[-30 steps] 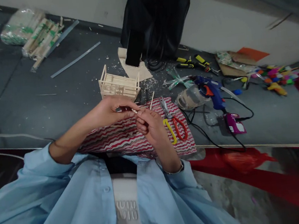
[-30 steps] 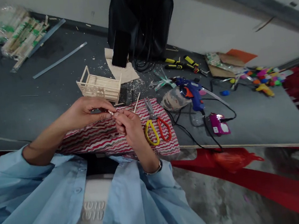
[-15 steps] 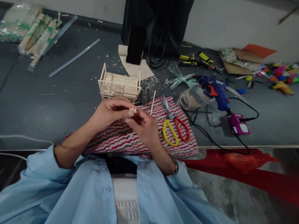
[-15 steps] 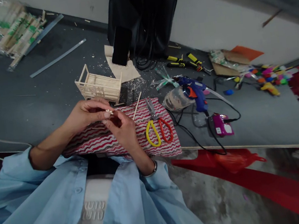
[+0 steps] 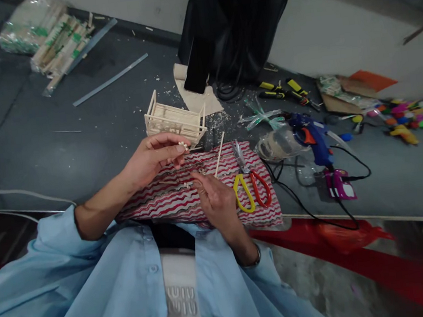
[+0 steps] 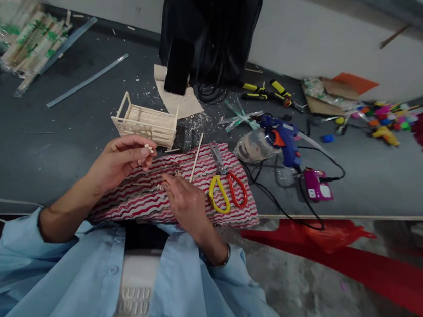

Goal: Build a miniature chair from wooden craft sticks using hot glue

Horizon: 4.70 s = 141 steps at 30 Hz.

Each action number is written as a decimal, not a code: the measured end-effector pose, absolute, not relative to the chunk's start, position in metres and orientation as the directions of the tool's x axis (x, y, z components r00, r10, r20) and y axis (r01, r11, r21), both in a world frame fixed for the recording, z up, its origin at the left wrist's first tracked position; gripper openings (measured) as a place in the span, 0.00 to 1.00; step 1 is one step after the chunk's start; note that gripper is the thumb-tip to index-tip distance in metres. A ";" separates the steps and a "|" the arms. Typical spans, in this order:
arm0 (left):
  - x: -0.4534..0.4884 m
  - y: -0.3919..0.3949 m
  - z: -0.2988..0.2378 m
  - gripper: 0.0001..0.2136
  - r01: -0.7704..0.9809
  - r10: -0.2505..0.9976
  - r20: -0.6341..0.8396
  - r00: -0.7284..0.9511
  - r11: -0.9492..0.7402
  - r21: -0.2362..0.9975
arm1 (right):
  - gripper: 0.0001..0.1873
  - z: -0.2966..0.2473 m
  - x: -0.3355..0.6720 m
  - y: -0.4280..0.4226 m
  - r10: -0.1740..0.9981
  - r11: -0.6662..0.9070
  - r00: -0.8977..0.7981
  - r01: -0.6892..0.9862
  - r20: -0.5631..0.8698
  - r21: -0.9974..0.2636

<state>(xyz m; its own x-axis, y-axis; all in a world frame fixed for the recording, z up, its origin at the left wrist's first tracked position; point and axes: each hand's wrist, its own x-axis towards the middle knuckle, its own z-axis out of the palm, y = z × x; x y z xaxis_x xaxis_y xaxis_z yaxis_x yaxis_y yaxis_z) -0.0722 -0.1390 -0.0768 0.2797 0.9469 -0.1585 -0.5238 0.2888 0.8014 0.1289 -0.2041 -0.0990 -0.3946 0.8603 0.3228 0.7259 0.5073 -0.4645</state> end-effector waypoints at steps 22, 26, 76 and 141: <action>-0.060 -0.144 -0.089 0.16 -0.445 0.863 -0.229 0.450 0.439 0.780 | 0.32 -0.101 0.263 -0.198 0.998 0.030 -0.014 0.965 0.065 -0.260; -0.060 -0.143 -0.089 0.16 -0.504 0.884 -0.204 0.420 0.415 0.757 | 0.29 -0.092 0.259 -0.201 0.993 -0.070 0.104 0.912 0.063 -0.403; -0.061 -0.143 -0.084 0.17 -0.302 0.877 -0.178 0.446 0.335 0.893 | 0.24 -0.096 0.173 -0.198 0.835 0.541 -0.480 0.807 0.270 -0.236; -0.064 -0.140 -0.087 0.17 -0.433 0.902 -0.139 0.409 0.326 0.840 | 0.17 -0.094 0.167 -0.193 0.929 0.369 -0.290 0.753 0.229 -0.544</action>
